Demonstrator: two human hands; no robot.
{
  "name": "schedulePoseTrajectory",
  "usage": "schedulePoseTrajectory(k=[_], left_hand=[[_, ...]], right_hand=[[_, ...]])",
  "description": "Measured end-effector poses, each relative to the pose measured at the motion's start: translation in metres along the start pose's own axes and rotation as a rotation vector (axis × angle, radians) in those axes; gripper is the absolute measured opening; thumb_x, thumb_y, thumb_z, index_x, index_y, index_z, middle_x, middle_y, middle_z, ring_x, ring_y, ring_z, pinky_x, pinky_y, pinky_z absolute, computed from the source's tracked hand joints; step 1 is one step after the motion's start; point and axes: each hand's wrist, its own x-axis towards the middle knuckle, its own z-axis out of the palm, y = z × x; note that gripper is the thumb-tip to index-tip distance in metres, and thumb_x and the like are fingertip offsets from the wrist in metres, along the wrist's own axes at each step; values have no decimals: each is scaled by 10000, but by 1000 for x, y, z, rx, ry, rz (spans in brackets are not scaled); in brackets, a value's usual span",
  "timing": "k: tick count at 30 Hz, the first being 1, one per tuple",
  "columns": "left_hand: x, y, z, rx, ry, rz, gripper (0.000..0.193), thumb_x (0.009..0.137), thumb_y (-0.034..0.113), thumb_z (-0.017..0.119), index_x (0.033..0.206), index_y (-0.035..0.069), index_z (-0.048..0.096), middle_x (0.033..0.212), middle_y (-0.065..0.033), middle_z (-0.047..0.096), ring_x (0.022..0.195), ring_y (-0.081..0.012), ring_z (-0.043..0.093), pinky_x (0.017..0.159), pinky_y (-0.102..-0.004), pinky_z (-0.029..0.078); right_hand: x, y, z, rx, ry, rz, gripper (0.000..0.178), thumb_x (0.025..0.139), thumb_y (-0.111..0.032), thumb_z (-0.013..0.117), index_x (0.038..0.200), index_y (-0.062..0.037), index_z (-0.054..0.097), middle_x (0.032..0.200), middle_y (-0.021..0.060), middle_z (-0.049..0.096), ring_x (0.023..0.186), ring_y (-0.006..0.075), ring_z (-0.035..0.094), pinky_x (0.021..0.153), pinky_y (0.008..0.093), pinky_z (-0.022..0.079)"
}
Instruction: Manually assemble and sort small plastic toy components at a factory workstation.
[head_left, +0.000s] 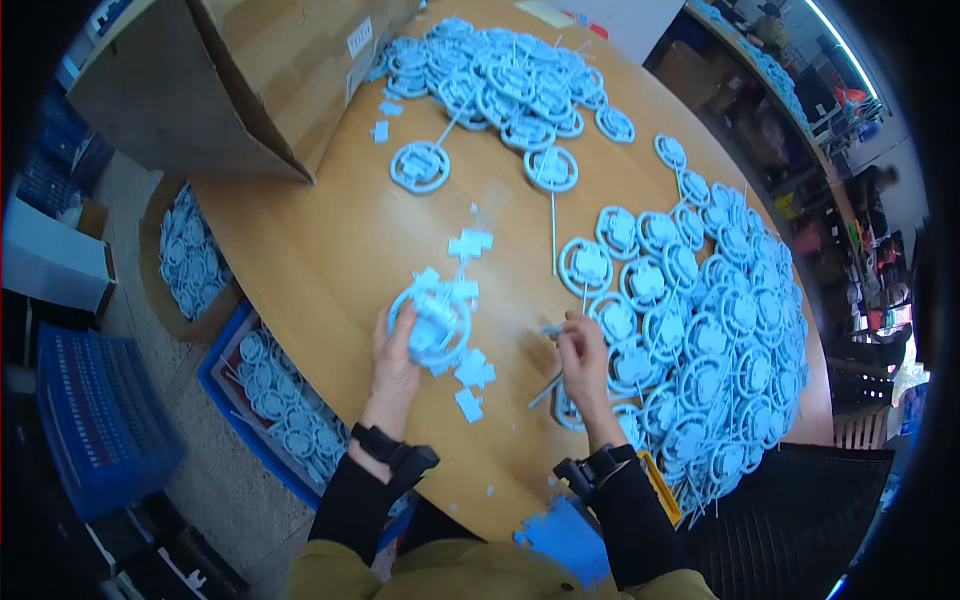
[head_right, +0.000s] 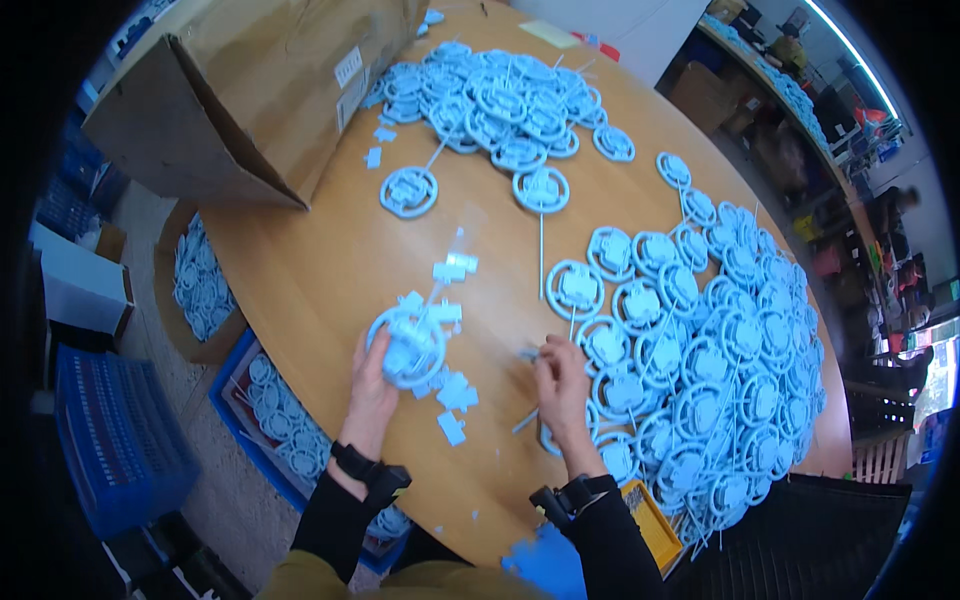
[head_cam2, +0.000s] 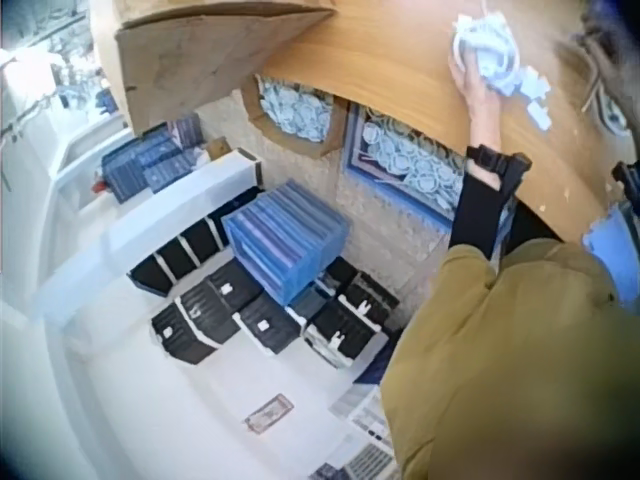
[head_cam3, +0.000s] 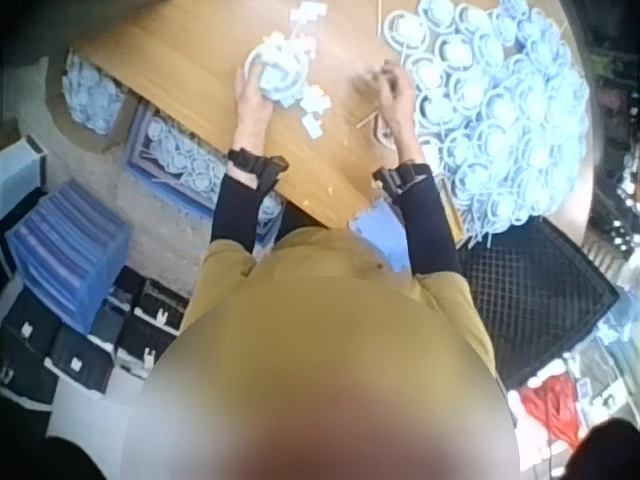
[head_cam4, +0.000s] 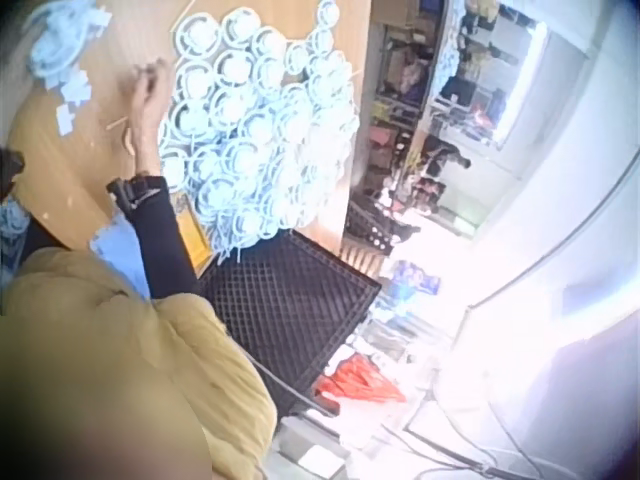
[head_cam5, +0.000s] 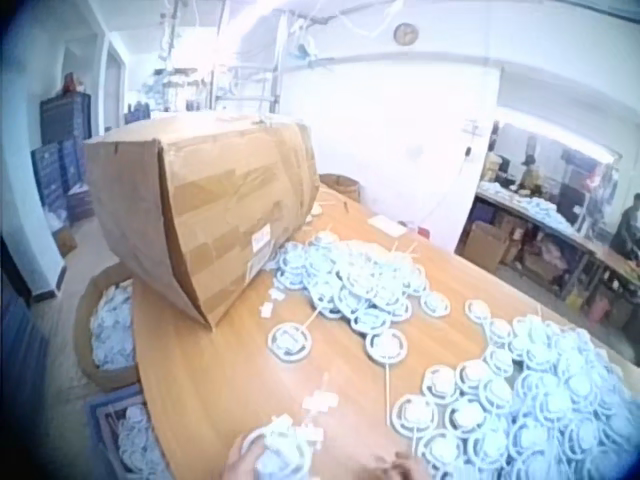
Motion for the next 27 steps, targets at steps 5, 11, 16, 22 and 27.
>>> schedulePoseTrajectory(k=[5,11,16,22,27], left_hand=[[-24,-28,46,-88,-203,-154,379,913,153,616,1253,63,475,1126,-41,577,1028,-145,569,863,-328,496],[-41,-32,51,1,-346,-174,405,915,148,600,1282,89,439,1157,-46,554,1054,-145,554,879,-332,487],[-46,-33,55,117,-320,-77,380,891,152,637,1202,40,449,1078,-63,563,981,-114,552,833,-279,490],[-48,-40,56,126,-195,-42,342,895,188,630,1142,22,463,1039,-62,566,923,-114,554,773,-269,484],[-33,-45,51,780,-221,374,358,879,273,634,1054,-9,500,856,-141,617,759,-236,620,666,-358,497]], right_hand=[[-2,-59,8,131,-208,-88,181,861,-31,625,1034,20,606,953,104,587,758,154,612,699,256,505],[-7,-67,2,-10,-134,-113,280,806,-32,671,1079,-27,609,984,92,533,723,162,562,637,277,474],[-17,-53,12,103,18,87,385,809,-135,715,1131,1,553,997,89,536,682,117,536,630,253,459],[-19,-42,22,558,-131,430,365,894,-308,654,1094,-18,559,840,33,599,682,81,542,578,235,454],[-26,-33,31,530,-14,451,308,923,-311,611,1012,-21,560,810,31,612,675,94,580,550,235,483]])
